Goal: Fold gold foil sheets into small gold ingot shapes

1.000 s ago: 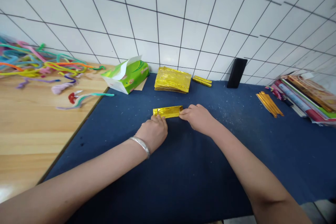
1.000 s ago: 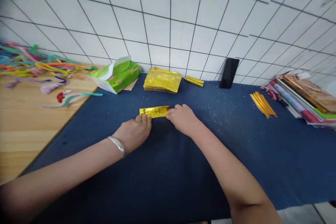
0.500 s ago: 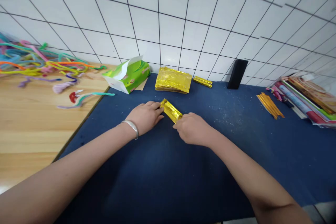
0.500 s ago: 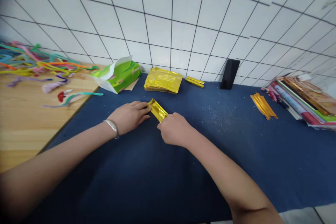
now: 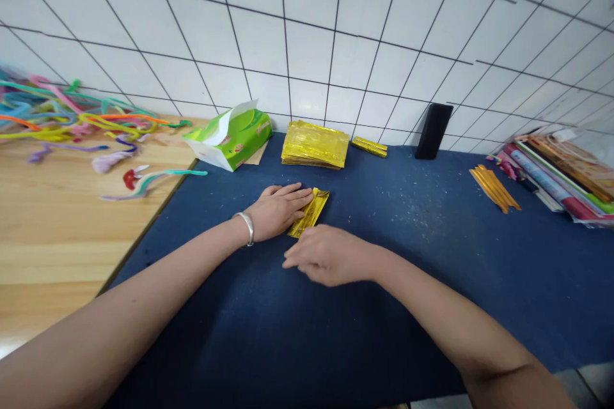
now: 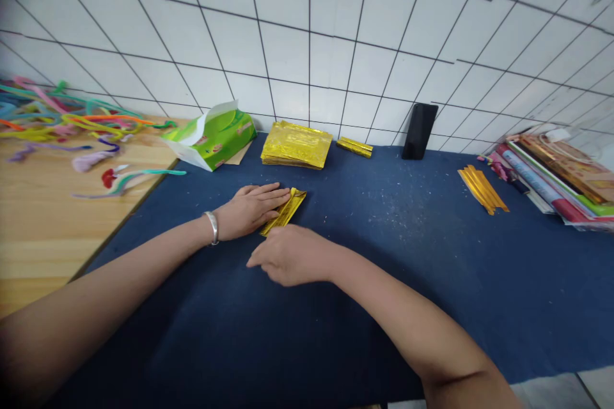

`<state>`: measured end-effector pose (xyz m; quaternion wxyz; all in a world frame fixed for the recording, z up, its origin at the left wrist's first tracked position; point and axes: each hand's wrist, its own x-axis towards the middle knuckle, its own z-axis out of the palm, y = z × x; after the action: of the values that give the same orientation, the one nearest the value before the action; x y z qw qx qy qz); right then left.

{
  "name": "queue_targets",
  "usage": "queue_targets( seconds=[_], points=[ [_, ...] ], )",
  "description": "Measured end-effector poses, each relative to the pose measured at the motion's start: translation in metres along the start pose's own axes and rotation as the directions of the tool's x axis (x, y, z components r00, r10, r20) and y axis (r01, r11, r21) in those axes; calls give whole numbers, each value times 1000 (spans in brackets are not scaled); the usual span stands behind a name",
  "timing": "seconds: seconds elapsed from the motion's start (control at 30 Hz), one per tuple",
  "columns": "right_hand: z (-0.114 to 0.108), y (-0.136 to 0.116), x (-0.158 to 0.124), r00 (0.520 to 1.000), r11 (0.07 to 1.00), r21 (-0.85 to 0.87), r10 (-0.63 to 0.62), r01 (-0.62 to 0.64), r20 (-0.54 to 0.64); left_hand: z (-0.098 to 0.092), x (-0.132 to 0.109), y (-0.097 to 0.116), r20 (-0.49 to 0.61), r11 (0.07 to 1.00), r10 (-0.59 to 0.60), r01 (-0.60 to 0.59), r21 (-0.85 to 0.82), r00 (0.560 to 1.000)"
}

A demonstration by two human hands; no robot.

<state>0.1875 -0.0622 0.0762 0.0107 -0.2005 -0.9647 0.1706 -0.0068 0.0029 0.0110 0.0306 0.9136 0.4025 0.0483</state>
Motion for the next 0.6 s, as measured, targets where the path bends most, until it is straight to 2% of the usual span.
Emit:
queue_targets(
  seconds=[0.03, 0.1, 0.17, 0.2, 0.3, 0.4, 0.6],
  points=[
    [-1, 9, -1, 998, 1000, 15, 8, -7, -68, 0, 0, -1, -2, 1000, 25, -25, -6, 1000],
    [-2, 32, -5, 968, 991, -11, 129, -135, -216, -1, 0, -2, -18, 997, 74, -75, -14, 997],
    [1, 57, -9, 917, 962, -51, 240, -269, -320, -3, 0, -2, -43, 993, 117, -117, -14, 992],
    [3, 67, -11, 908, 951, -81, 257, -299, -332, -4, 0, -2, -55, 991, 135, -136, -13, 989],
    [9, 84, -13, 932, 945, -123, 267, -303, -246, -8, 1, 0, -82, 987, 157, -159, -24, 984],
    [10, 84, -13, 934, 936, -109, 312, -334, -175, -16, 0, 2, -90, 980, 176, -183, -79, 980],
    [6, 79, -15, 914, 915, -121, 360, -385, -186, -26, -8, 2, -85, 956, 254, -263, -129, 964]
  ],
)
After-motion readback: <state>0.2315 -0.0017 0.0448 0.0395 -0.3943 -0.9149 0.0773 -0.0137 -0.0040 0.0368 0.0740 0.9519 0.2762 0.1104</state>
